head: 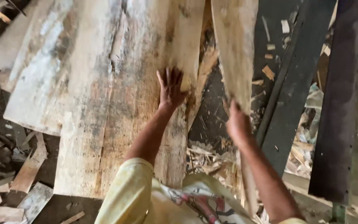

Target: Trimming and cutting large sheets of wood bark using a large lever-mounted blade and a machete.

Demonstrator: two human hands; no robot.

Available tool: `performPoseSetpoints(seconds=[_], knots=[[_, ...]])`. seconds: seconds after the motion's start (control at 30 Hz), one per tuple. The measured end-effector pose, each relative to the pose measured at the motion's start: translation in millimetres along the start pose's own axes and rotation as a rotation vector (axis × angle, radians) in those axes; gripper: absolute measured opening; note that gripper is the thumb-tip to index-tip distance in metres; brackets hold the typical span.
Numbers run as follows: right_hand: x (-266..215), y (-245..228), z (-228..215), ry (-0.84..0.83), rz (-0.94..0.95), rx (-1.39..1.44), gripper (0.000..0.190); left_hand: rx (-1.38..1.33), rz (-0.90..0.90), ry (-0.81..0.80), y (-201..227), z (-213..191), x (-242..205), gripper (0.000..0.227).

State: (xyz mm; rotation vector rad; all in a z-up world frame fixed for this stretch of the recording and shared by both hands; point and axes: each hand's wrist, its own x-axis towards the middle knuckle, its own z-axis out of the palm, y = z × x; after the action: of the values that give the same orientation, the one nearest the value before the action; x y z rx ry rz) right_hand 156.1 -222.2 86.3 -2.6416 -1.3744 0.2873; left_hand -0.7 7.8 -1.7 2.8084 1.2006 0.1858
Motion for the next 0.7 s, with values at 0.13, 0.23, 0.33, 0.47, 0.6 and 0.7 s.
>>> performPoseSetpoints(seconds=[0.13,0.23,0.33,0.47,0.6,0.7], knots=[[23,-9,54,0.040,-0.137,0.042,0.074,0.003,0.025,0.006,-3,21,-5,0.091],[45,-25,22,-0.114,-0.020,0.069,0.075,0.113,0.029,0.063,-7,41,-2,0.088],[4,-18,-20,-0.276,0.172,0.092,0.069,0.104,0.031,-0.016,-3,19,-19,0.087],[-39,31,3,0.096,-0.119,0.029,0.068,0.027,0.026,-0.014,-4,31,-10,0.089],[-27,23,-4,0.104,-0.005,0.022,0.073,0.010,0.080,0.032,-5,35,-14,0.090],[14,-1,-21,-0.085,0.182,0.100,0.073,0.017,0.078,0.021,-4,30,-15,0.091]])
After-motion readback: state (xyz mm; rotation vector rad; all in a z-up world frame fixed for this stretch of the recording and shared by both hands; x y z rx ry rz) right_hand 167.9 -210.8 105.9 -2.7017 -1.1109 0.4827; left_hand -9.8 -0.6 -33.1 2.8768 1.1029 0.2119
